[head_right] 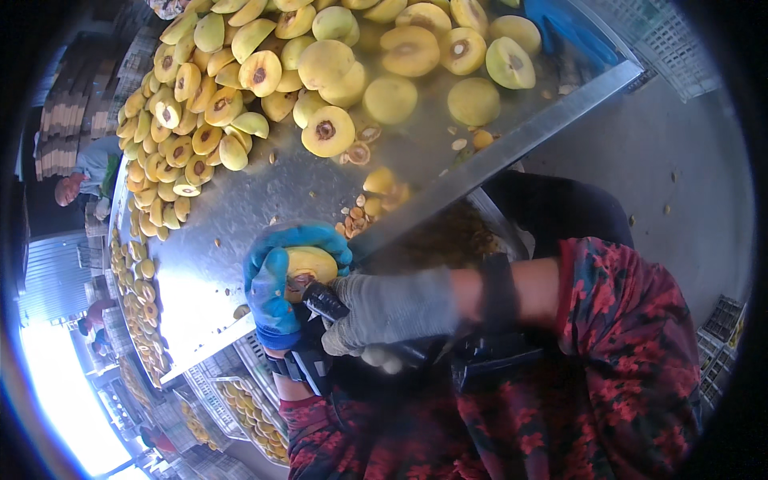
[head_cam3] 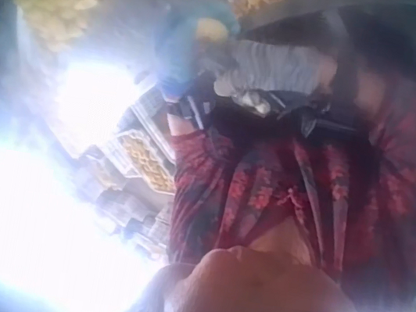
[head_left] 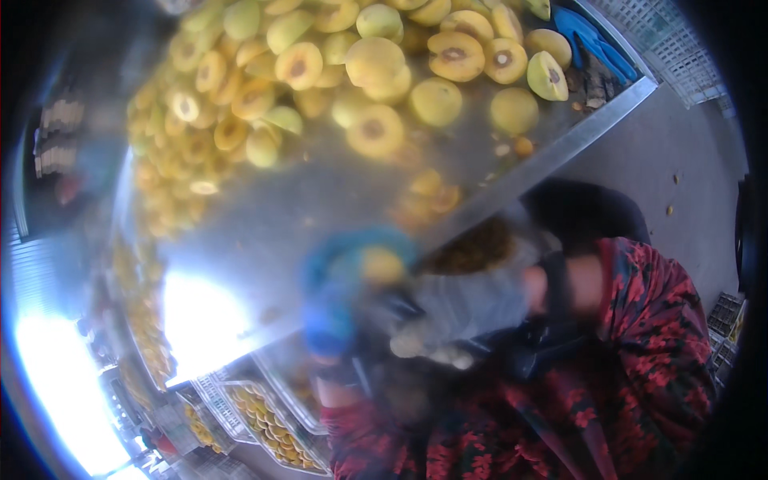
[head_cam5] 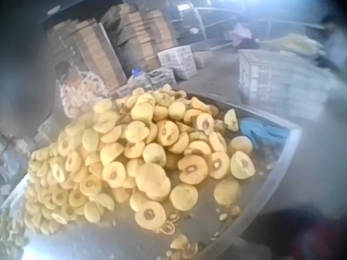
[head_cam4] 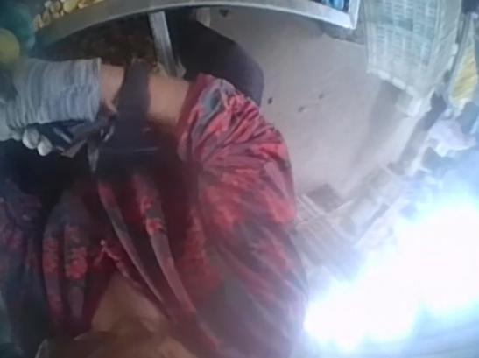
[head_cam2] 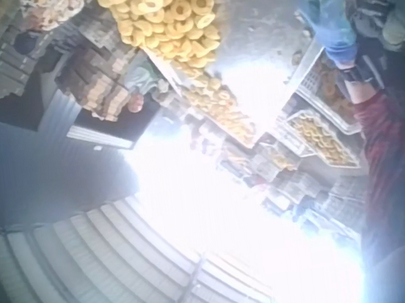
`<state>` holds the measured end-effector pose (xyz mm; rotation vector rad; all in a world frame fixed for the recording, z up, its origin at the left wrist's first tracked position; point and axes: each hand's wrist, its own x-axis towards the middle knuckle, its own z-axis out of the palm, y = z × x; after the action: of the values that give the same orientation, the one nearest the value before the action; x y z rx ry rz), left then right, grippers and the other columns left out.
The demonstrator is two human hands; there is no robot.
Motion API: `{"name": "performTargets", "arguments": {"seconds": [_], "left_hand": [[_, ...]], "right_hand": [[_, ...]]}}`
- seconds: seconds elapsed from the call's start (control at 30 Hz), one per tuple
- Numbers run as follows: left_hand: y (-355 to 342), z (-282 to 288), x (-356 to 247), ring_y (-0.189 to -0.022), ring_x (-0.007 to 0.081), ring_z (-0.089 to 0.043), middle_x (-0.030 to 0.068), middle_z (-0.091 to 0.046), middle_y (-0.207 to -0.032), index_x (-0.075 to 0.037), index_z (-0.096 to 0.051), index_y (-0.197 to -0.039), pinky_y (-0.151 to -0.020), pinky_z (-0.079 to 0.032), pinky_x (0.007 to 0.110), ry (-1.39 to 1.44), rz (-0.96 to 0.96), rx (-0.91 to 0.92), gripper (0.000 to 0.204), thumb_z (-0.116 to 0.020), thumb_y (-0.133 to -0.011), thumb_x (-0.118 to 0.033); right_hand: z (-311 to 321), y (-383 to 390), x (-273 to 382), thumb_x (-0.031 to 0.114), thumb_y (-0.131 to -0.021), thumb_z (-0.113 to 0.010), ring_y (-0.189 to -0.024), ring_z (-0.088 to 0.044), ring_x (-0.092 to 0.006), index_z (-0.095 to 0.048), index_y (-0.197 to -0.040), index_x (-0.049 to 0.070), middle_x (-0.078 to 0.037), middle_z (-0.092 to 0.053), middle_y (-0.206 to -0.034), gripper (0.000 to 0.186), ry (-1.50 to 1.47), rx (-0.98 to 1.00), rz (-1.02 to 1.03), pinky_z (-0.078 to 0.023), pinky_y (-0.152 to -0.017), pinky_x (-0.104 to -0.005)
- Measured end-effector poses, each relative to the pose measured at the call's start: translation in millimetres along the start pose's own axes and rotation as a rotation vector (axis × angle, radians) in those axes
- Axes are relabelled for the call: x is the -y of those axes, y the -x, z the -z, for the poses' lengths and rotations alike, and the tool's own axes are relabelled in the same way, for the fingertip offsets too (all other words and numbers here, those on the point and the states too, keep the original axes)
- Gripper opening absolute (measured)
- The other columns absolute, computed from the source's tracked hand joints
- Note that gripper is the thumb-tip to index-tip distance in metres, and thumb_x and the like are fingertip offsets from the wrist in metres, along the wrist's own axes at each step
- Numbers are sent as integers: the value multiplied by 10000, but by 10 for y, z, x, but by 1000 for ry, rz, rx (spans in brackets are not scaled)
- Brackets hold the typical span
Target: The person handles apricot halves on a metal tray by hand, removing pits and debris and dropping them into a crate below while moving the fruit across the tray surface.
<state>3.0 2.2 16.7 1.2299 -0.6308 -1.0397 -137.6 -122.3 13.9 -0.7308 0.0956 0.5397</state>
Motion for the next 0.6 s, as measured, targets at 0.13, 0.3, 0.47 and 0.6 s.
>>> {"name": "performTargets", "arguments": {"seconds": [0.13, 0.3, 0.47, 0.6], "left_hand": [[-52, -40, 11, -944, 288, -648, 193, -663, -1051, 59, -638, -1041, -854, -526, 372, 3, 31, -42, 563, -588, -853, -470], [-143, -198, 12, -782, 305, -656, 223, -640, -929, 71, -564, -1134, -677, -563, 370, 187, -163, -2, 746, -580, -857, -621], [-159, -250, -21, -864, 304, -655, 202, -643, -1007, 57, -552, -1185, -744, -565, 385, 323, -154, -110, 695, -532, -908, -580], [-101, -108, 43, -919, 296, -651, 184, -647, -1062, 40, -551, -1214, -793, -557, 391, 345, -169, -320, 625, -490, -956, -525]], "right_hand": [[38, -12, -16, 244, -897, -680, -454, -461, -83, -566, -918, 99, 15, -491, -599, 185, -412, 294, -38, -355, -410, -224], [5, 12, -5, 244, -900, -678, -445, -439, -82, -568, -925, 102, 22, -475, -589, 181, -428, 306, -12, -338, -406, -225], [-118, -64, -108, 291, -934, -614, -441, -456, -130, -567, -922, 85, -5, -490, -576, 211, 523, -228, 287, -371, -423, -265], [-114, 12, -235, 382, -925, -573, -532, -584, -219, -580, -933, 92, -66, -578, -634, 290, 855, -391, 189, -466, -511, -366]]}}
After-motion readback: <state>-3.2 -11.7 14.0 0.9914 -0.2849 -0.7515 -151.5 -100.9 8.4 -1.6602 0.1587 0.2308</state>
